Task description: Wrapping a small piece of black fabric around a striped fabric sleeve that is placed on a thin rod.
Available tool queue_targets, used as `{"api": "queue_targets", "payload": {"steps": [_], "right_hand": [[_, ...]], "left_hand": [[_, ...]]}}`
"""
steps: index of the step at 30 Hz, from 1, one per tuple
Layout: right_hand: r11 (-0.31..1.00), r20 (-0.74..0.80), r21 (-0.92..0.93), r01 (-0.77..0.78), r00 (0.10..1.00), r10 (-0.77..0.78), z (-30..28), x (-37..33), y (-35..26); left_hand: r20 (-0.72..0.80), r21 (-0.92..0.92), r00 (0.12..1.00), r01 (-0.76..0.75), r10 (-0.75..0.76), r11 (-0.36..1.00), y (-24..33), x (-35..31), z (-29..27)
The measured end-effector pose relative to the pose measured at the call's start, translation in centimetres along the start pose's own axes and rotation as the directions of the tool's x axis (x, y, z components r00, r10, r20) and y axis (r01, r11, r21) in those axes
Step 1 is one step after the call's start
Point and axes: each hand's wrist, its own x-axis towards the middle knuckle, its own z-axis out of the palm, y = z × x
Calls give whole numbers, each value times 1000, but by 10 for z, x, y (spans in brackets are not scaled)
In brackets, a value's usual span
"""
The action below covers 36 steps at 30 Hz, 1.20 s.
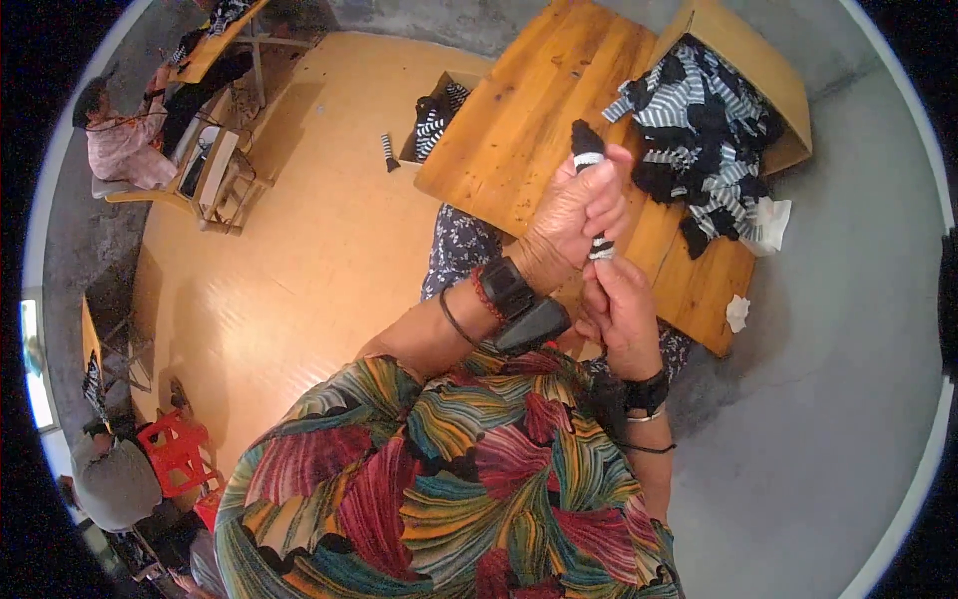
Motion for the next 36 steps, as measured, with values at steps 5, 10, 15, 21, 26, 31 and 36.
{"api": "queue_targets", "payload": {"steps": [5, 10, 15, 21, 26, 31, 36], "right_hand": [[991, -52, -125, 41, 998, -48, -4, -2, -5], [922, -74, -378, 87, 990, -124, -14, -9, -4], [789, -116, -591, 167, 951, -287, -34, -24, 5], [703, -70, -682, 201, 939, -337, -40, -26, 5], [817, -126, -542, 196, 942, -310, -41, -10, 23], [905, -175, -381, 190, 946, -272, -33, -2, 31], [964, -262, -266, 14, 961, -86, -16, -2, 21]], "left_hand": [[62, -229, 994, 106, -94, 968, 10, 7, 0], [66, -138, 997, 37, -28, 990, 15, 16, -10], [34, -60, 998, -44, 46, 997, 9, 21, -11], [-90, 186, 996, 30, -14, 982, 7, 19, -2], [-279, 196, 939, -150, 202, 969, -7, 16, 17], [-294, 232, 912, -221, 285, 947, -14, 17, 14], [-362, 287, 838, -318, 409, 904, -18, 21, 8]]}}
